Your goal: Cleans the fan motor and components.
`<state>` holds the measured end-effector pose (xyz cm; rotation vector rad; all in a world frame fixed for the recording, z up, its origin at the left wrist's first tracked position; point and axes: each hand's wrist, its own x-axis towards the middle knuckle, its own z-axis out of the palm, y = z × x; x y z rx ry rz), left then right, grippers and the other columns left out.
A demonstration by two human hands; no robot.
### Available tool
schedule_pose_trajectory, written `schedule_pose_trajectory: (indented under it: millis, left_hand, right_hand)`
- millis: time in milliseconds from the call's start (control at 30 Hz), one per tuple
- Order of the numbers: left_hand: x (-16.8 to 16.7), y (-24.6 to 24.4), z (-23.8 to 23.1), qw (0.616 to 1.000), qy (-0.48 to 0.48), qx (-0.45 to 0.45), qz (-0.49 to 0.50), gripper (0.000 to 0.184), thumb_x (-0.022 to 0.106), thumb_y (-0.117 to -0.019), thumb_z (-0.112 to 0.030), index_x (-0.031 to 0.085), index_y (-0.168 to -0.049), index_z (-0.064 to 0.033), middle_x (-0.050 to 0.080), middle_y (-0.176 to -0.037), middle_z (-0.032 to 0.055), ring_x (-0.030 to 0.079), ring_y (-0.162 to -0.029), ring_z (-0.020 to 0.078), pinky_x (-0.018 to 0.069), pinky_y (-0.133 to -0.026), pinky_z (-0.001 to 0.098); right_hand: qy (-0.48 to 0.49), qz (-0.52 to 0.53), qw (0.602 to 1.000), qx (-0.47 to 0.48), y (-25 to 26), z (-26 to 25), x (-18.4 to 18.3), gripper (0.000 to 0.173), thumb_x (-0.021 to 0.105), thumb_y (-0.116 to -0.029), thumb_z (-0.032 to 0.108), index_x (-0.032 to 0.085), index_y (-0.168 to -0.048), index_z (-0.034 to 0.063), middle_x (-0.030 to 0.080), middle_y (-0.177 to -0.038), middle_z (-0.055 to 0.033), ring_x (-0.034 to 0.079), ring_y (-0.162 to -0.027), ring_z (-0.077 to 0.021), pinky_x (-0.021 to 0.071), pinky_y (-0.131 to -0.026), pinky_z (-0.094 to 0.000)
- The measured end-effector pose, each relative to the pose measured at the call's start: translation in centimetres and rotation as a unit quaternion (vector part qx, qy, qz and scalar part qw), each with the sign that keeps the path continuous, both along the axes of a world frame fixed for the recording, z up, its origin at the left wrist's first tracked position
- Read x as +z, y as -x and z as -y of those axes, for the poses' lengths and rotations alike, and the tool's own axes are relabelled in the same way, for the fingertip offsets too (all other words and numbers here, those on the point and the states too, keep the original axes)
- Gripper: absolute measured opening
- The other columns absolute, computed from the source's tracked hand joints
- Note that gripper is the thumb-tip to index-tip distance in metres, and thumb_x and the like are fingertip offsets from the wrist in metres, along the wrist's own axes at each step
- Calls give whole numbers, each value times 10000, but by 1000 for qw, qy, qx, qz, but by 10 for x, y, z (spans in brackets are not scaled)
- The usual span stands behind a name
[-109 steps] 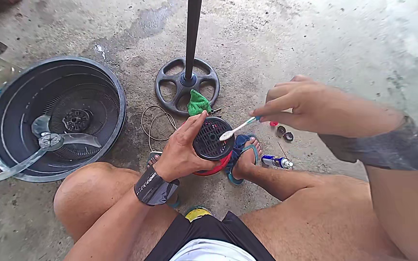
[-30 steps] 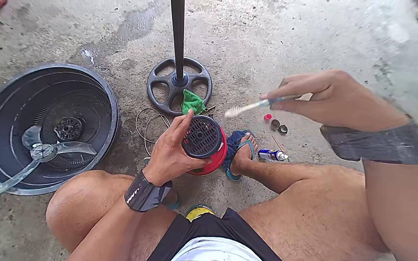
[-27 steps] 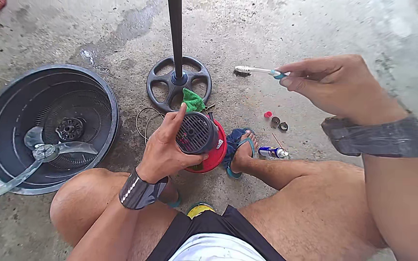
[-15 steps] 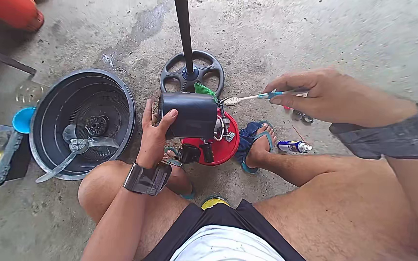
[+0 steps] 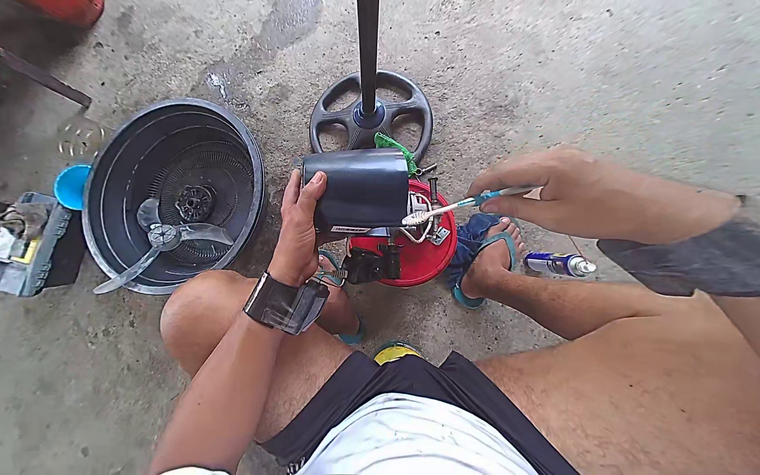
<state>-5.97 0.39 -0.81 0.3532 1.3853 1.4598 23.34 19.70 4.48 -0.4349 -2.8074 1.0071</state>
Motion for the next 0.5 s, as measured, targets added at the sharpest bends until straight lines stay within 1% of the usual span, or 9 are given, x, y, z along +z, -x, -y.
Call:
schedule_pose_trajectory:
  millis: [67, 133, 200, 233, 267, 333, 400, 433, 500]
  left_hand:
    - [1, -1, 1, 1000, -6, -9, -14, 702, 607, -975, -557, 316, -1571, -324, 642, -1300, 103, 694, -1072, 294, 625, -800, 506]
    - [2, -2, 3, 1000, -1, -18, -10, 677, 586, -981, -570, 336, -1562, -328, 653, -1281, 94, 700, -1049, 282, 628, -777, 484]
    - [4, -3, 3, 999, 0, -33, 5, 654, 547, -999, -570, 333, -1567, -325, 652, -1276, 97, 694, -1050, 277, 620, -792, 477]
    - [4, -4, 3, 999, -1, -39, 9, 622, 529, -1009, -565, 359, -1556, -323, 661, -1262, 98, 698, -1043, 273, 622, -791, 471]
    - [4, -5, 3, 999, -3, -44, 17, 593, 512, -1019, -559, 382, -1546, -320, 667, -1256, 105, 701, -1043, 279, 624, -796, 473]
    - [6, -7, 3, 999, -2, -41, 30, 550, 487, -1031, -553, 426, -1515, -300, 680, -1223, 123, 709, -1029, 286, 629, -789, 466]
    - [6, -9, 2, 998, -1, -38, 43, 538, 462, -1038, -557, 439, -1501, -283, 682, -1219, 136, 705, -1044, 301, 623, -811, 488]
    - [7, -10, 1, 998, 1, -36, 45, 538, 447, -1045, -552, 425, -1510, -282, 681, -1221, 138, 704, -1048, 303, 621, -822, 491]
    - [7, -14, -1, 998, 6, -36, 43, 541, 434, -1055, -536, 399, -1532, -283, 684, -1219, 131, 705, -1053, 291, 620, -845, 482]
  right_hand:
    - [-9, -19, 1000, 5, 3, 1, 5, 198, 605, -1001, 304, 738, -1129, 231, 723, -973, 87, 680, -871, -17, 600, -758, -263]
    - [-13, -47, 999, 7, 5, 1, 10, 208, 605, -994, 290, 748, -1122, 209, 710, -940, 78, 668, -858, -20, 584, -752, -244]
    - [-23, -56, 998, -10, 4, -1, 18, 208, 615, -986, 291, 749, -1108, 188, 711, -950, 71, 673, -874, -20, 589, -777, -233]
    - [-25, -59, 998, -18, 2, -2, 20, 214, 618, -987, 288, 749, -1117, 179, 707, -952, 69, 671, -873, -17, 588, -776, -224]
    - [-28, -64, 997, -23, 1, -4, 22, 220, 622, -983, 286, 750, -1117, 168, 708, -949, 67, 672, -865, -13, 591, -767, -213]
    - [-41, -75, 996, -27, -1, -5, 25, 216, 638, -963, 284, 758, -1077, 145, 703, -913, 65, 661, -808, -5, 583, -715, -196]
    - [-62, -77, 995, -29, 2, -2, 26, 205, 637, -973, 298, 766, -1048, 158, 694, -889, 75, 646, -765, -3, 573, -668, -197]
    - [-78, -73, 994, -38, 6, 3, 26, 212, 630, -981, 311, 775, -1056, 177, 686, -876, 80, 631, -745, -6, 555, -641, -205]
    - [-114, -62, 990, -61, 18, 20, 23, 244, 607, -1005, 326, 787, -1108, 198, 670, -866, 48, 631, -761, -69, 545, -652, -283]
